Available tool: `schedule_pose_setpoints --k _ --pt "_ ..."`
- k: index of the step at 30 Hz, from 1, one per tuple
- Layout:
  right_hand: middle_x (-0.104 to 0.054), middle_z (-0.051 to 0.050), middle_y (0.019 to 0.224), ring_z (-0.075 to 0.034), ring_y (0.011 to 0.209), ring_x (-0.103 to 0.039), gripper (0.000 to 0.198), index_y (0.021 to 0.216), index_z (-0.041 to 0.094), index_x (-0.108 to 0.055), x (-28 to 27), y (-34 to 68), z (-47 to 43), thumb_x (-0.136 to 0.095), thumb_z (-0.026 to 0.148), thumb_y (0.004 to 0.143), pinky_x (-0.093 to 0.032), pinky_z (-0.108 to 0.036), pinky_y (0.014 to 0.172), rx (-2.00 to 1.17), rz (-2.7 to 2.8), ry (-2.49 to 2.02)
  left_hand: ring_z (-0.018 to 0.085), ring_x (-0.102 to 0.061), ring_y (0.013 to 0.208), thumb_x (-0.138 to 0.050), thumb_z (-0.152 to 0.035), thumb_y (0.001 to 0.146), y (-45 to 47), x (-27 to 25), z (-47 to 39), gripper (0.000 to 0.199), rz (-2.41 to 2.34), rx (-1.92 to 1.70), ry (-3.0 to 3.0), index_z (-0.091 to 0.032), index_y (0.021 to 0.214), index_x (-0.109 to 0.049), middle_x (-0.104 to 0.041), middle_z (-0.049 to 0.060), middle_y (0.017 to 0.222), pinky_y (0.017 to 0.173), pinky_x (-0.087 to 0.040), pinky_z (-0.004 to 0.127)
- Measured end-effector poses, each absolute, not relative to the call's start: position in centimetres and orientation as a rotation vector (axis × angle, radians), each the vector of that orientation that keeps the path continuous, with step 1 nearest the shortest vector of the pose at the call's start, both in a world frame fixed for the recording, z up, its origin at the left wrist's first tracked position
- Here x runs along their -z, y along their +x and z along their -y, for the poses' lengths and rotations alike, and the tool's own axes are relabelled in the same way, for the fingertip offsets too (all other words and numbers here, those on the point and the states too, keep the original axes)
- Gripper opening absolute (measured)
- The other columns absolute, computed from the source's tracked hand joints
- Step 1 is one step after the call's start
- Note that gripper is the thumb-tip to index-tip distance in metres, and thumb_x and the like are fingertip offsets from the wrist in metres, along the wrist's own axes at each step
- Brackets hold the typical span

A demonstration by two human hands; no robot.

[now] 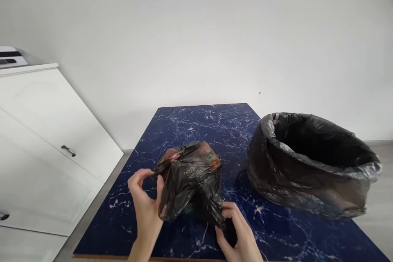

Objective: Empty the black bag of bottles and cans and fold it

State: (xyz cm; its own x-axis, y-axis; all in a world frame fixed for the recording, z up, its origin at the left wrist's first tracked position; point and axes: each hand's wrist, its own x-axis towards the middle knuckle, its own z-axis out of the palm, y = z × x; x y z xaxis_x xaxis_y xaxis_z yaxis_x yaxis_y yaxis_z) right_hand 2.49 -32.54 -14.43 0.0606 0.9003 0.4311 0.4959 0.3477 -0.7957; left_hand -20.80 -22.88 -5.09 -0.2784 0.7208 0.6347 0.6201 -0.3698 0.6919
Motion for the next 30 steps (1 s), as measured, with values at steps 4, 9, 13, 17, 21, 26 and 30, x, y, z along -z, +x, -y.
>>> schedule_pose_setpoints --k 4,9,13,17,21,26,30 --pt "-0.054 -0.011 0.114 -0.025 0.098 -0.065 0.019 0.088 0.026 -0.046 14.7 2.6 33.1 -0.057 0.010 0.090 -0.060 -0.038 0.085 -0.495 1.600 -1.269 0.024 -0.069 0.104 -0.052 -0.023 0.107 -20.0 7.4 28.0 0.023 -1.445 -1.576 2.150 -0.029 0.129 -0.047 -0.060 0.009 0.114 0.084 -0.064 0.037" --pt "-0.053 -0.007 0.104 -0.024 0.084 -0.059 0.025 0.083 0.026 -0.045 13.7 2.9 33.3 -0.058 0.005 0.082 -0.054 -0.034 0.070 -0.607 1.635 -1.262 0.033 -0.067 0.132 -0.050 -0.017 0.107 -19.1 9.1 30.4 0.052 -1.313 -1.070 2.504 -0.033 0.157 -0.047 -0.068 0.014 0.138 0.104 -0.063 0.046" --pt "-0.054 -0.006 0.101 -0.021 0.081 -0.058 0.022 0.084 0.026 -0.047 13.3 3.2 33.3 -0.058 0.006 0.085 -0.050 -0.030 0.067 -0.720 1.680 -1.217 0.034 -0.063 0.142 -0.053 -0.020 0.107 -18.4 9.9 30.1 0.064 -1.217 -0.885 2.624 -0.034 0.167 -0.036 -0.066 0.011 0.152 0.118 -0.055 0.051" --pt "-0.054 -0.004 0.102 -0.020 0.088 -0.056 0.022 0.091 0.026 -0.050 13.1 3.5 33.5 -0.057 0.006 0.087 -0.048 -0.030 0.073 -0.820 1.673 -1.192 0.034 -0.070 0.133 -0.057 -0.024 0.105 -19.2 11.2 30.2 0.060 -1.194 -0.891 2.726 -0.033 0.163 -0.044 -0.072 0.009 0.144 0.114 -0.058 0.048" --pt "-0.055 -0.006 0.110 -0.020 0.092 -0.054 0.022 0.115 0.026 -0.054 12.6 4.1 33.8 -0.061 0.018 0.096 -0.050 -0.032 0.080 -0.858 1.596 -1.083 0.033 -0.074 0.122 -0.053 -0.018 0.102 -20.8 11.3 30.8 0.056 -1.200 -0.909 2.726 -0.034 0.155 -0.054 -0.078 0.009 0.132 0.111 -0.057 0.053" --pt "-0.059 -0.004 0.099 -0.018 0.086 -0.059 0.015 0.117 0.026 -0.057 12.5 4.2 33.0 -0.047 0.035 0.112 -0.052 -0.031 0.080 -0.869 1.325 -1.111 0.028 -0.074 0.095 -0.054 -0.006 0.095 -22.9 10.3 31.0 0.042 -1.290 -1.074 2.759 -0.033 0.124 -0.070 -0.081 0.004 0.099 0.101 -0.053 0.052" --pt "-0.064 -0.004 0.095 -0.018 0.083 -0.062 0.014 0.109 0.025 -0.060 12.6 3.3 32.1 -0.054 0.037 0.110 -0.052 -0.029 0.074 -0.769 1.373 -1.263 0.025 -0.071 0.081 -0.056 -0.010 0.098 -25.3 10.3 30.5 0.022 -1.499 -0.966 2.783 -0.027 0.096 -0.070 -0.075 0.002 0.083 0.098 -0.048 0.049"
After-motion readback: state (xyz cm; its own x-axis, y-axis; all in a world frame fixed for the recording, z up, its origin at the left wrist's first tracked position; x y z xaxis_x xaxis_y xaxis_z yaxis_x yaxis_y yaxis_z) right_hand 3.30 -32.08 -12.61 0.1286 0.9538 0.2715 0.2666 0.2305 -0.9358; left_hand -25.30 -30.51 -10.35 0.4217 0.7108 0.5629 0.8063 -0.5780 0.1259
